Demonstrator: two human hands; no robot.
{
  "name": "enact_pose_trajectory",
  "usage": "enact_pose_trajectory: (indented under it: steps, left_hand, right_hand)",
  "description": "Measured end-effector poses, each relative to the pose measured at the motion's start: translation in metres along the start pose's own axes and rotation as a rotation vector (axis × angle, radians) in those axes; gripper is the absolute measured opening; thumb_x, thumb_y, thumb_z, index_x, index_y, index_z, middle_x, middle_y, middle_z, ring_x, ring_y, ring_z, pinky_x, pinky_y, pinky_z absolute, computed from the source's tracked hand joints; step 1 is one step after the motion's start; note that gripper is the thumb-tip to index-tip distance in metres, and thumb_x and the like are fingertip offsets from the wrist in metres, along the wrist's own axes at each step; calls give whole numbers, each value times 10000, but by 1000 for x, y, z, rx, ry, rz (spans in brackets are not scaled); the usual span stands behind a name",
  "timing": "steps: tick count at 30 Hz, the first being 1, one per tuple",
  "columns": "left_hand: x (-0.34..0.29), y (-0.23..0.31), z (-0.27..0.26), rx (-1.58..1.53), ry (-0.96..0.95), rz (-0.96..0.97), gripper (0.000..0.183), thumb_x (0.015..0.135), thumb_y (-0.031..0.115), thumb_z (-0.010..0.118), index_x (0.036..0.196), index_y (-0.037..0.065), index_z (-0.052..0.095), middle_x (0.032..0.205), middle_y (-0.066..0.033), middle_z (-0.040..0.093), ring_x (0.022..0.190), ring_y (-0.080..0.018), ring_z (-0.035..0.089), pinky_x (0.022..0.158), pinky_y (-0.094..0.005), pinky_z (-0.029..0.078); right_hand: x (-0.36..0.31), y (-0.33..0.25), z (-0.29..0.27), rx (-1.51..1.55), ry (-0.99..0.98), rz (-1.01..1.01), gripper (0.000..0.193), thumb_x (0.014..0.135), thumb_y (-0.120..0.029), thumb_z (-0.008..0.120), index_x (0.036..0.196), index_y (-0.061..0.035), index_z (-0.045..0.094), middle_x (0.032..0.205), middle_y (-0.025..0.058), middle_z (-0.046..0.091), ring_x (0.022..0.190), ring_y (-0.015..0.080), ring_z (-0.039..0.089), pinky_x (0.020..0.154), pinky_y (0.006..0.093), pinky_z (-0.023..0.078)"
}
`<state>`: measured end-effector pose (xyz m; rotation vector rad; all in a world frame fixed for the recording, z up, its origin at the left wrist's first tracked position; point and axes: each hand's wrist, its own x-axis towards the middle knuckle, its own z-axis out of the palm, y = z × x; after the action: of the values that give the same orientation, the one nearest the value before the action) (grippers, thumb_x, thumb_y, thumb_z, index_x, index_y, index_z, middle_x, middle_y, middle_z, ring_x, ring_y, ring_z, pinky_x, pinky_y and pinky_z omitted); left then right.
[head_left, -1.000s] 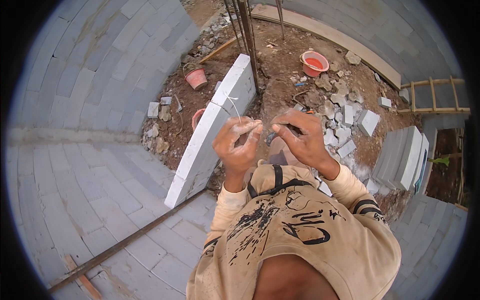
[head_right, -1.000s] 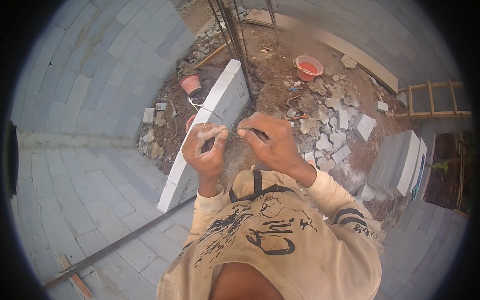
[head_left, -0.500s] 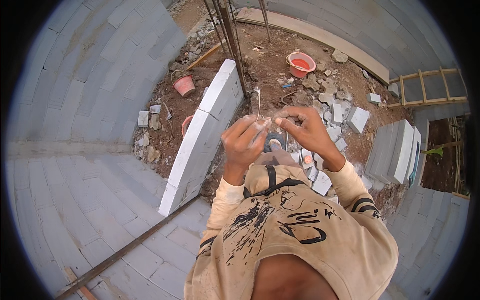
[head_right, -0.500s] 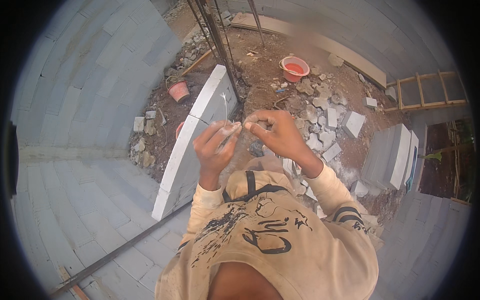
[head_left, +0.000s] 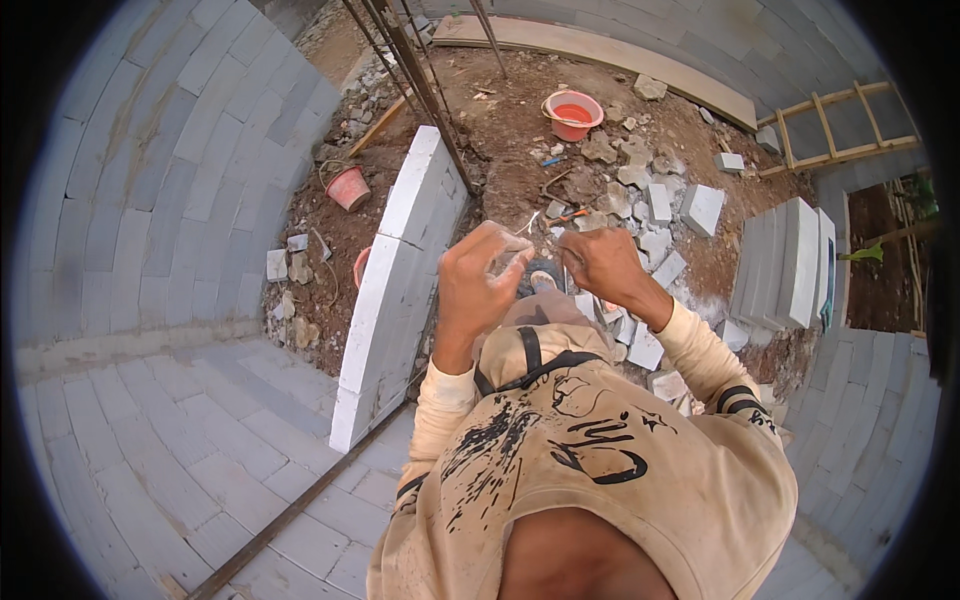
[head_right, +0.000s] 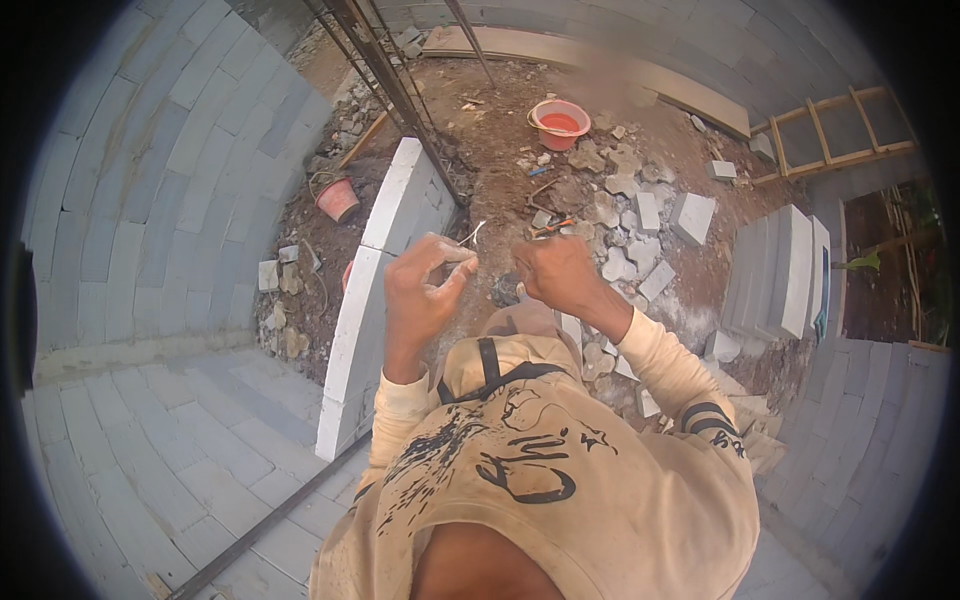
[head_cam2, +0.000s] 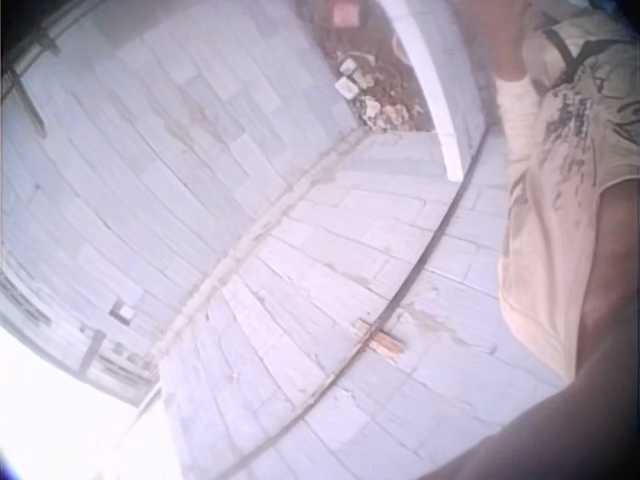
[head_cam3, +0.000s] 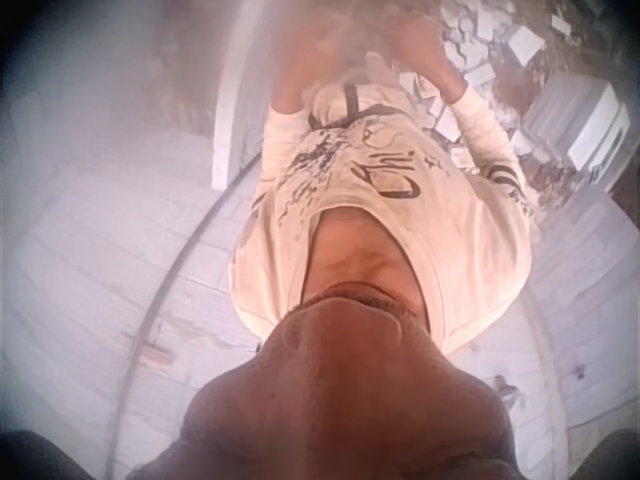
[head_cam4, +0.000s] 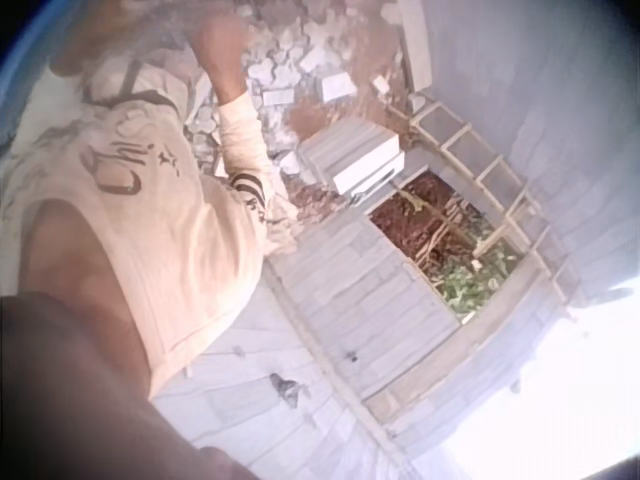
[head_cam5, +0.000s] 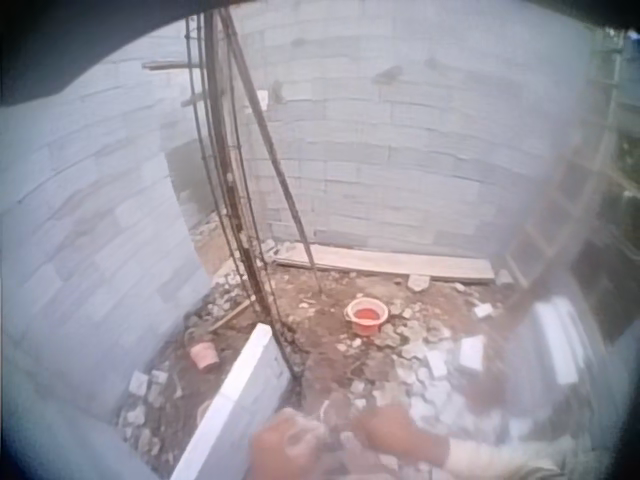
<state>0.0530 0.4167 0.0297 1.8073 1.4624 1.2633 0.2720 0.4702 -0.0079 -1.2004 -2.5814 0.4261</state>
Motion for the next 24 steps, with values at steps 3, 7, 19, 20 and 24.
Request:
enact_pose_trajectory:
  steps: [3, 7, 19, 20, 24]
  left_hand:
    - [2, 0, -7, -50, -22, 6, 214, 749, -6, 773, 956, 49, 768, 915, -111, 723, 838, -256, 706, 746, -336, 539]
    - [1, 1, -6, -67, -36, 38, 269, 753, -8, 769, 1012, 63, 777, 985, -117, 725, 895, -260, 709, 785, -334, 547]
    - [-4, -3, -3, -41, -123, 98, 240, 779, -22, 702, 1005, 42, 754, 971, -132, 712, 845, -308, 708, 737, -358, 559]
    - [-7, -4, -2, -44, -100, 81, 235, 785, -20, 703, 1006, 40, 752, 960, -129, 709, 816, -289, 698, 718, -344, 548]
    - [-14, -16, 2, -193, -110, -36, 116, 817, 6, 727, 932, 10, 714, 898, -75, 689, 659, -113, 543, 584, -252, 418]
  right_hand:
    - [8, 12, -5, 107, 304, 169, 113, 856, -93, 643, 964, -64, 628, 728, 158, 662, 692, 402, 651, 594, 468, 494]
    - [15, 15, -28, 374, 336, 438, 259, 883, -118, 698, 1125, -35, 655, 732, 157, 643, 627, 179, 610, 578, 344, 447]
    - [26, -20, -35, 365, 339, -259, 341, 743, -28, 776, 1074, -104, 746, 762, 72, 649, 629, 271, 660, 540, 360, 515]
    - [26, -18, -31, 370, 347, -289, 339, 742, -32, 775, 1071, -105, 739, 759, 72, 640, 625, 272, 657, 537, 365, 513]
    - [19, -19, -19, 405, 375, -287, 210, 753, -62, 763, 952, -74, 697, 793, 74, 625, 655, 300, 660, 562, 402, 521]
